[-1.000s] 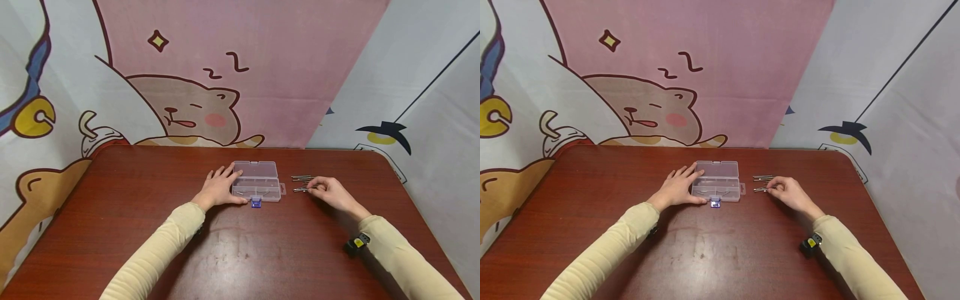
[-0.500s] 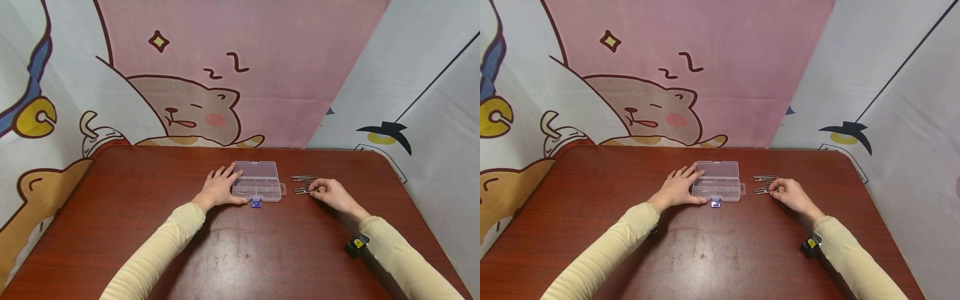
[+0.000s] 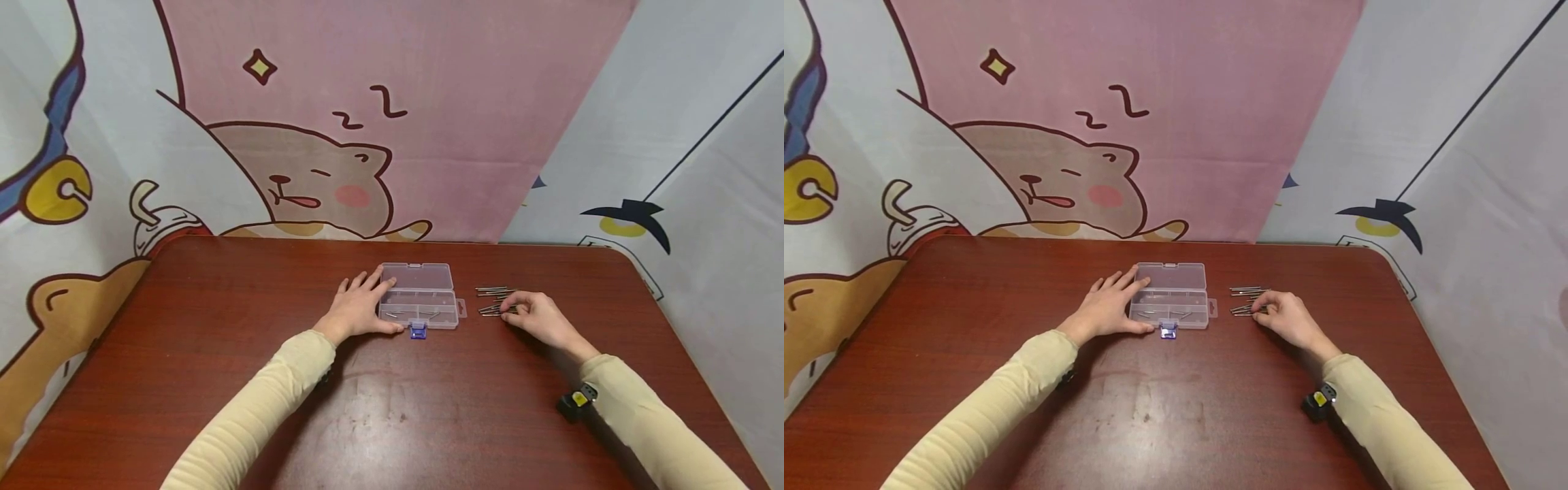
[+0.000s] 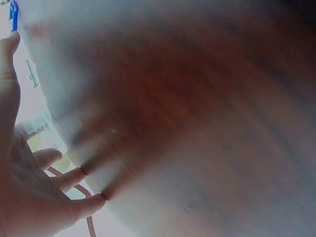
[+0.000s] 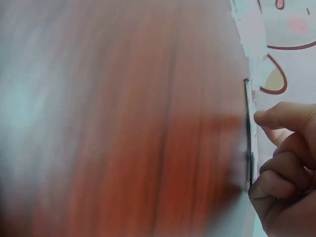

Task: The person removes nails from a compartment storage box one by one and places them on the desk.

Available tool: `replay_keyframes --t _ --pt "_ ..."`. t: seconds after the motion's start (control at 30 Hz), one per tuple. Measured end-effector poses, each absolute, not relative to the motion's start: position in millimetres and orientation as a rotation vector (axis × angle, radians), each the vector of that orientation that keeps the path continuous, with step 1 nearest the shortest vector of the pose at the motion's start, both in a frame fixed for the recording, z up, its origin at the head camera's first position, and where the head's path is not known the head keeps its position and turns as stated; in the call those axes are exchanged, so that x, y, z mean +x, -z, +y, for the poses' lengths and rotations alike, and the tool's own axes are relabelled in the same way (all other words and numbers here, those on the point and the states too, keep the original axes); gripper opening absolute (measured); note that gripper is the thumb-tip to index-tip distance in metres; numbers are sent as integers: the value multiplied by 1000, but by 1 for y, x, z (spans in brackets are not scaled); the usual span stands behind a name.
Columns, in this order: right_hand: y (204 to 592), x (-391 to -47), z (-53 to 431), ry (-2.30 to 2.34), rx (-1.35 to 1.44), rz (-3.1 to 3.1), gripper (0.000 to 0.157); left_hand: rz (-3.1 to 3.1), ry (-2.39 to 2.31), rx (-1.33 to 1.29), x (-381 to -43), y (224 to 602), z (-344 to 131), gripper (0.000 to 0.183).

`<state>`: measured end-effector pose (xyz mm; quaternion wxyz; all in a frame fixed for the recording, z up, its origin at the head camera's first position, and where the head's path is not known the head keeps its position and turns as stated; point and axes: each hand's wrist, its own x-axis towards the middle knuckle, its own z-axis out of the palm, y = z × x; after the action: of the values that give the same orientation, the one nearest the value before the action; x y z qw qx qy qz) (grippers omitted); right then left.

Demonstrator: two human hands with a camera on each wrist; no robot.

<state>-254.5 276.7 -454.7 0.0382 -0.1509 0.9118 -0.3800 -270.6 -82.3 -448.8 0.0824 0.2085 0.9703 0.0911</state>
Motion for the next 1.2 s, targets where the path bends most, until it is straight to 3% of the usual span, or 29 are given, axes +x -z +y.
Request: replay_keyframes --t 0.73,1.2 --pt "451 -245 205 1429 -740 2641 16 2896 -262 623 -271 451 -83 105" --pt "454 -246 188 1200 -798 2614 29 2873 -236 620 -270 452 -84 104"
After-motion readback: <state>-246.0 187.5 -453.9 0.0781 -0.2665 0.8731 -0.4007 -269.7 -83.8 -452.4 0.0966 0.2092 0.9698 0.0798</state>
